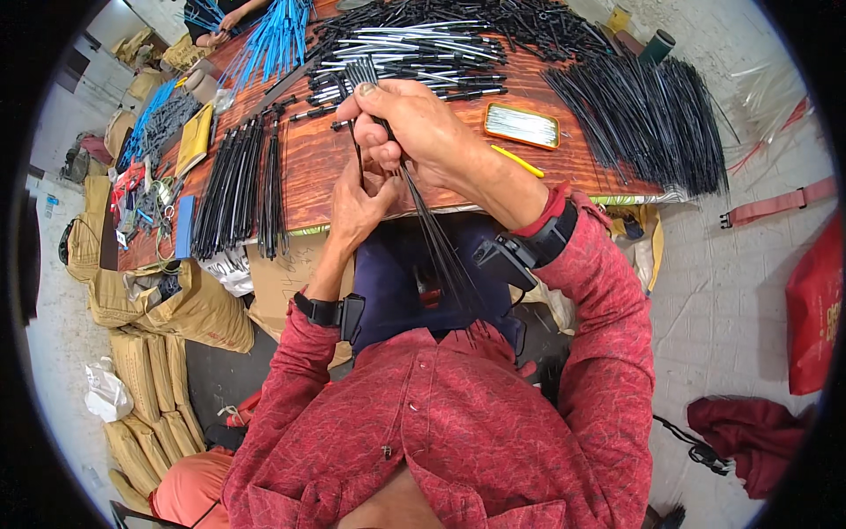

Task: Organizing, bundling, and securing thin black wires at a production table using hands and pliers.

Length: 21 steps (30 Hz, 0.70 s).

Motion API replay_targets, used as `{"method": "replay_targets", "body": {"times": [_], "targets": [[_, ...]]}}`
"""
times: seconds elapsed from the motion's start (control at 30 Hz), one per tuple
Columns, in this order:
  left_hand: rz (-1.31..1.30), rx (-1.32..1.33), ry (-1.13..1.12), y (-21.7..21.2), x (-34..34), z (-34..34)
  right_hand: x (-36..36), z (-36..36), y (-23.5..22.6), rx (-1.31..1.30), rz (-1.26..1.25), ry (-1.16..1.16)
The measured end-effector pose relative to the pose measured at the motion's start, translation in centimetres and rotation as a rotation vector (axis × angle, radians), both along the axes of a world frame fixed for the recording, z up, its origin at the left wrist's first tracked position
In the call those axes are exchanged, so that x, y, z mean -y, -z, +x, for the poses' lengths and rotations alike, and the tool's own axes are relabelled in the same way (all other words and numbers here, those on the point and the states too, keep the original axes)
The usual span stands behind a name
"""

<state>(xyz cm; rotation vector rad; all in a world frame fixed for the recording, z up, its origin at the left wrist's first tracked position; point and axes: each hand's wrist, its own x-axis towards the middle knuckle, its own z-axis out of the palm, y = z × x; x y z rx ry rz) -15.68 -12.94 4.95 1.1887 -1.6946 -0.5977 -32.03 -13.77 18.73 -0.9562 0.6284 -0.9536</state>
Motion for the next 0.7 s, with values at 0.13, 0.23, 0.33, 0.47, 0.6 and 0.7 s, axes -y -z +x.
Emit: {"method": "replay_targets", "body": {"times": [0.13,0.23,0.33,0.47,0.6,0.7], "targets": [[0.121,0.054,-0.076,1.5,0.9,0.2,0.1,0.3,-0.1,-0.012,-0.005,-0.002],[0.132,-0.007,-0.071,2.2,0.9,0.4,-0.1,0.4,-0.2,-0.003,0.015,-0.003],[0.137,-0.050,-0.058,2.9,1.0,0.6,0.1,0.3,0.2,0.014,0.015,-0.009],[0.209,0.023,-0.067,2.2,0.7,0.7,0.1,0.3,0.4,-0.018,0.015,0.016],[0.289,0.020,-0.040,0.4,-0.2,0.2,0.0,0.3,0.6,-0.030,0.007,0.025],[0.309,-0.074,0.014,0.5,-0.4,0.2,0.0,0.3,0.7,-0.045,0.004,0.031]]}}
